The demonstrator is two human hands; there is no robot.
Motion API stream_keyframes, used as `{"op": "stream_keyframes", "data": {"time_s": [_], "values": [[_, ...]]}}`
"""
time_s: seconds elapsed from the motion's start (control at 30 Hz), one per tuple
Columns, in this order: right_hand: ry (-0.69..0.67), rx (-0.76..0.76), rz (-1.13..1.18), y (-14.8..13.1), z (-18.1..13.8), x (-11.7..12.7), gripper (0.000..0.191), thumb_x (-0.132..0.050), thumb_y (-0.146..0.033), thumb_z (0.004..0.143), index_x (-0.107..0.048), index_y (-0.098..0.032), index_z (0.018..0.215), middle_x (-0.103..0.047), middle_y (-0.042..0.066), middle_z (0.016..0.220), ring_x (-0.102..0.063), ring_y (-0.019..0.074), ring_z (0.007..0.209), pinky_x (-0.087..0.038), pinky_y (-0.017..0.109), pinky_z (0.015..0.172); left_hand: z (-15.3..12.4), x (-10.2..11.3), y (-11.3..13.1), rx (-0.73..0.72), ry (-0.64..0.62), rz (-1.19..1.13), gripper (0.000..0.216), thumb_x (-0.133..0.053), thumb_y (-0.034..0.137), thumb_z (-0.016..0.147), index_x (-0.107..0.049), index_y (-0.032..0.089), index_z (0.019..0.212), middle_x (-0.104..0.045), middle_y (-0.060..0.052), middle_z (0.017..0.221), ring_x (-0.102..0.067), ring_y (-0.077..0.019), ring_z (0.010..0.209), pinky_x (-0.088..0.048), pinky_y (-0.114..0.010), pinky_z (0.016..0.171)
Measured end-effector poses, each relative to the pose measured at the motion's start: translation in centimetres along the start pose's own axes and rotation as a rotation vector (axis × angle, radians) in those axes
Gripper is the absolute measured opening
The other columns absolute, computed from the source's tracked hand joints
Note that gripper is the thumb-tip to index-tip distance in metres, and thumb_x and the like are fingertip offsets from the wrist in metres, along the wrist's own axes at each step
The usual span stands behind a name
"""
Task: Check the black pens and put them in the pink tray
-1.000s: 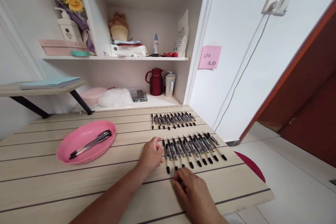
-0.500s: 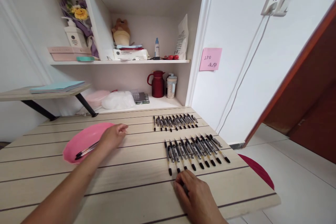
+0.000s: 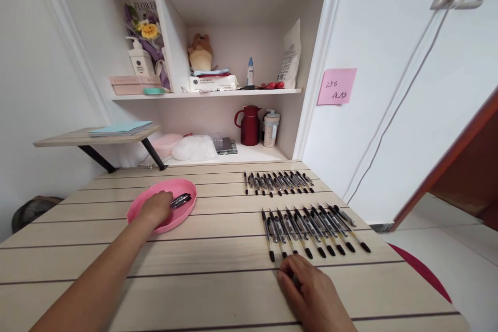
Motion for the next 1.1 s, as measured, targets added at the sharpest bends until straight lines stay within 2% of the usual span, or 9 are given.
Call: {"op": "stream_keyframes", "data": {"time_s": [0.27,0.4,0.43,0.53,0.6,0.67,0.83,0.97,1.1], "values": [[0.039,-0.040,0.135,0.3,1.2,1.8,0.015,-0.041,-0.025,0.078,-0.050,-0.020,0.067,-0.056,0.001,0.065,-0.051,0.0132,0.057,-0.034,0.023,0.054,-0.1,1.3,0.1,-0.040,0.110,0.056,0.010,-0.046,0.017,0.067,-0.052,0.015,0.060,-0.058,-0.006,0.063,-0.052,-0.0204,0.065,-0.029,-0.027,0.058],[0.162,-0.108,0.262,0.3,4.6,4.1,0.021,-0.043,-0.032,0.078,-0.050,-0.019,0.064,-0.052,-0.002,0.057,-0.047,0.0127,0.053,-0.032,0.023,0.051,-1.6,3.0,4.3,-0.109,0.205,-0.112,0.012,-0.046,0.030,0.070,-0.050,0.019,0.073,-0.058,-0.001,0.069,-0.054,-0.0168,0.065,-0.033,-0.024,0.055],[0.166,-0.116,0.340,0.0,5.7,4.3,0.023,-0.042,-0.035,0.078,-0.050,-0.019,0.063,-0.051,-0.002,0.055,-0.047,0.0127,0.053,-0.033,0.023,0.051,-2.5,2.9,6.2,-0.158,0.184,-0.336,0.012,-0.048,0.029,0.069,-0.049,0.019,0.075,-0.057,0.000,0.068,-0.055,-0.0146,0.062,-0.035,-0.022,0.054],[0.122,-0.120,0.713,-1.5,8.4,3.5,0.026,-0.043,-0.040,0.077,-0.054,-0.017,0.072,-0.055,0.000,0.064,-0.051,0.0136,0.062,-0.038,0.023,0.056,-5.5,1.1,12.7,-0.209,-0.137,-0.958,0.013,-0.050,0.028,0.067,-0.043,0.020,0.075,-0.048,0.006,0.055,-0.049,-0.0087,0.041,-0.036,-0.019,0.042],[0.105,-0.112,0.890,-2.5,9.5,2.2,0.027,-0.050,-0.042,0.073,-0.054,-0.016,0.080,-0.054,-0.001,0.063,-0.050,0.0123,0.058,-0.038,0.022,0.053,-7.5,-0.8,16.3,-0.243,-0.290,-1.142,0.018,-0.053,0.031,0.066,-0.041,0.021,0.075,-0.043,0.009,0.050,-0.043,-0.0067,0.034,-0.032,-0.018,0.035],[0.206,-0.134,0.949,-3.1,10.1,0.9,0.026,-0.051,-0.041,0.072,-0.054,-0.016,0.075,-0.050,-0.002,0.059,-0.045,0.0100,0.053,-0.036,0.021,0.050,-8.6,-2.7,18.6,-0.251,-0.300,-1.250,0.020,-0.056,0.031,0.065,-0.041,0.020,0.072,-0.043,0.009,0.050,-0.040,-0.0054,0.031,-0.026,-0.016,0.030],[0.268,-0.269,1.062,-2.8,10.1,-0.5,0.028,-0.056,-0.043,0.068,-0.048,-0.016,0.065,-0.042,-0.006,0.051,-0.035,0.0058,0.042,-0.030,0.019,0.040,-9.0,-5.1,19.4,-0.180,-0.309,-1.405,0.016,-0.054,0.030,0.069,-0.043,0.018,0.066,-0.044,0.008,0.047,-0.034,-0.0023,0.030,-0.020,-0.013,0.030],[0.205,-0.298,1.200,-2.3,9.9,-0.2,0.031,-0.057,-0.043,0.068,-0.042,-0.018,0.058,-0.034,-0.009,0.045,-0.029,0.0040,0.035,-0.024,0.018,0.035,-8.9,-5.4,18.6,-0.222,-0.472,-1.458,0.015,-0.052,0.030,0.072,-0.050,0.015,0.072,-0.056,0.002,0.060,-0.036,-0.0013,0.032,-0.018,-0.013,0.031],[0.229,-0.265,1.270,-1.7,10.1,0.6,0.030,-0.060,-0.040,0.067,-0.045,-0.016,0.057,-0.039,-0.007,0.047,-0.033,0.0040,0.040,-0.027,0.017,0.040,-9.1,-4.9,18.1,-0.264,-0.644,-1.530,0.020,-0.052,0.033,0.074,-0.052,0.014,0.079,-0.061,-0.003,0.075,-0.039,-0.0008,0.034,-0.018,-0.014,0.030]]}}
Point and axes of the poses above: each hand's wrist, its own z-axis towards the middle knuckle, its own x-axis out of the back of the hand, y = z × x, the point moved 1 cm from there along z, towards the middle knuckle
